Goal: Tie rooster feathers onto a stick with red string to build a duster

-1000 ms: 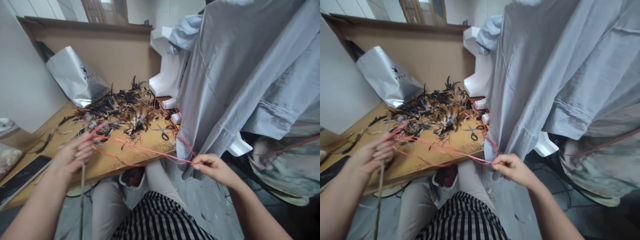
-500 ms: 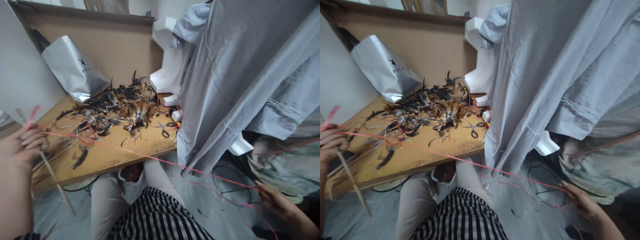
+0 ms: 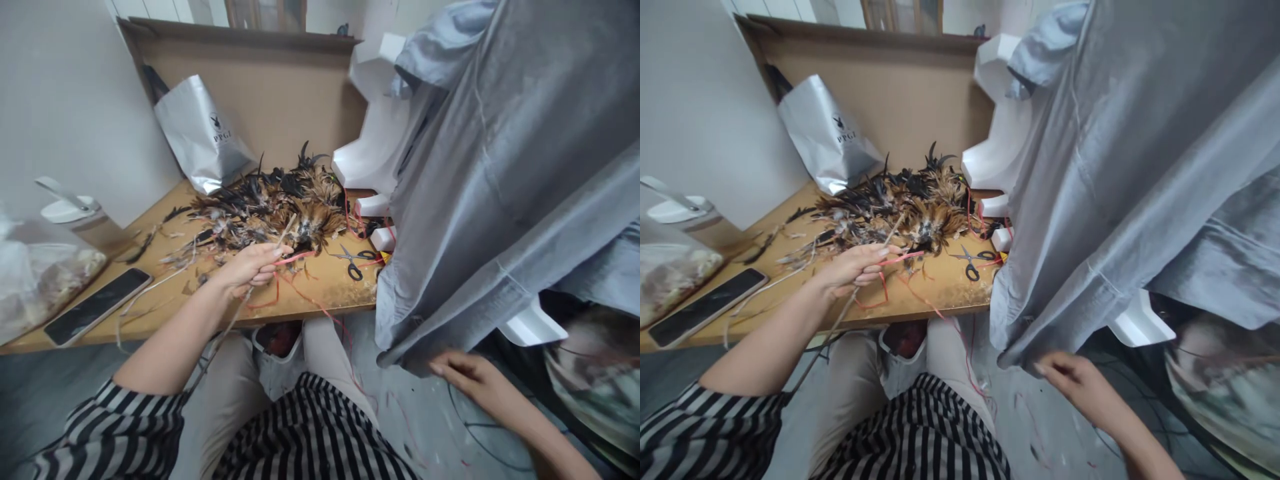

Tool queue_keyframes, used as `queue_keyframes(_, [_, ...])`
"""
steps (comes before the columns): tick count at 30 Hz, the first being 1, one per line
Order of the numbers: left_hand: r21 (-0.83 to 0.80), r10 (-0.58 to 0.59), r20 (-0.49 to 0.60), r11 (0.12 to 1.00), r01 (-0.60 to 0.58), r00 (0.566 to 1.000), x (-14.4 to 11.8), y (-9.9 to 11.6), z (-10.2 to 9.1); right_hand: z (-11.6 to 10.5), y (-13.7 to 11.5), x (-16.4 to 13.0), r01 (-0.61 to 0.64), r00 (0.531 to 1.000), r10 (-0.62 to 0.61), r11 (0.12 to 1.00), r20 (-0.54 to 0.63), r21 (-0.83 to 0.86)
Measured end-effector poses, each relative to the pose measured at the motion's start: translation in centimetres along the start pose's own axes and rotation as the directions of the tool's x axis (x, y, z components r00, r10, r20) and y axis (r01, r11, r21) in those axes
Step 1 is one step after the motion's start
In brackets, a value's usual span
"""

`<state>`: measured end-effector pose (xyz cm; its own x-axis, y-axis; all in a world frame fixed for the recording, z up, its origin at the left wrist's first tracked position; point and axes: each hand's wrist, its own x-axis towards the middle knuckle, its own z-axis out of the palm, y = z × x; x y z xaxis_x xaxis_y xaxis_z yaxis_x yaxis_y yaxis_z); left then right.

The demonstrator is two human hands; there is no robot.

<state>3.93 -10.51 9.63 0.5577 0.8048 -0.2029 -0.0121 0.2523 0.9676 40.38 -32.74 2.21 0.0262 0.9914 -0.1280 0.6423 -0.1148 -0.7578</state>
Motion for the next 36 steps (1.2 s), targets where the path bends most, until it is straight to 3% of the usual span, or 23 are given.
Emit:
queue_keyframes(2, [-0.024, 0.018, -0.001, 1.000, -0.018, 1.000, 0.2, -0.3, 0.4, 0.9, -4.0, 3.8, 0.107, 0.980, -0.131, 0.982, 0.151, 0.156])
queue_keyframes(5, [-0.066, 0.031, 0.002, 0.997, -0.031, 1.000, 0.1, -0.8, 0.6, 3.3, -10.2, 9.0, 0.188, 0.961, -0.252, 0.896, 0.114, 0.402])
queue_keyframes(8, [-0.119, 0.034, -0.008, 0.992, -0.034, 0.999, -0.1, -1.6, 0.4, 7.2, -14.4, 13.8, 0.119, 0.971, -0.225, 0.749, 0.081, 0.651])
queue_keyframes(12, [-0.151, 0.020, -0.036, 0.988, -0.025, 0.999, -0.1, -2.6, -0.4, 12.1, -17.1, 18.5, 0.004, 0.962, -0.238, 0.495, 0.131, 0.869])
queue_keyframes(14, [-0.158, 0.013, -0.053, 0.987, -0.021, 0.998, 0.2, -3.0, -0.9, 13.4, -17.7, 20.1, -0.033, 0.965, -0.227, 0.393, 0.132, 0.919])
queue_keyframes(16, [-0.171, 0.006, -0.061, 0.985, -0.016, 0.998, 0.9, -3.2, -1.5, 13.8, -18.0, 21.5, -0.043, 0.967, -0.221, 0.347, 0.127, 0.937])
queue_keyframes(21, [-0.254, 0.027, -0.035, 0.966, -0.036, 0.999, 4.3, -2.7, -2.9, 13.1, -18.3, 25.9, 0.046, 0.979, -0.200, 0.394, 0.036, 0.918])
queue_keyframes(24, [-0.284, 0.048, -0.017, 0.958, -0.051, 0.999, 6.9, -2.4, -4.3, 12.3, -18.5, 28.8, 0.135, 0.984, -0.170, 0.506, -0.055, 0.852])
queue_keyframes(27, [-0.346, 0.025, 0.018, 0.938, -0.017, 1.000, 8.9, -2.6, -5.9, 11.4, -18.9, 31.3, 0.175, 0.977, -0.208, 0.640, -0.050, 0.748])
queue_keyframes(31, [-0.502, -0.016, 0.097, 0.863, 0.063, 0.995, 10.0, -3.7, -8.0, 9.9, -20.0, 34.9, 0.232, 0.971, -0.210, 0.728, -0.113, 0.645])
queue_keyframes(36, [-0.690, -0.009, 0.047, 0.723, 0.039, 0.999, 10.4, -4.3, -9.7, 9.3, -22.8, 41.5, 0.353, 0.932, -0.267, 0.819, -0.243, 0.452])
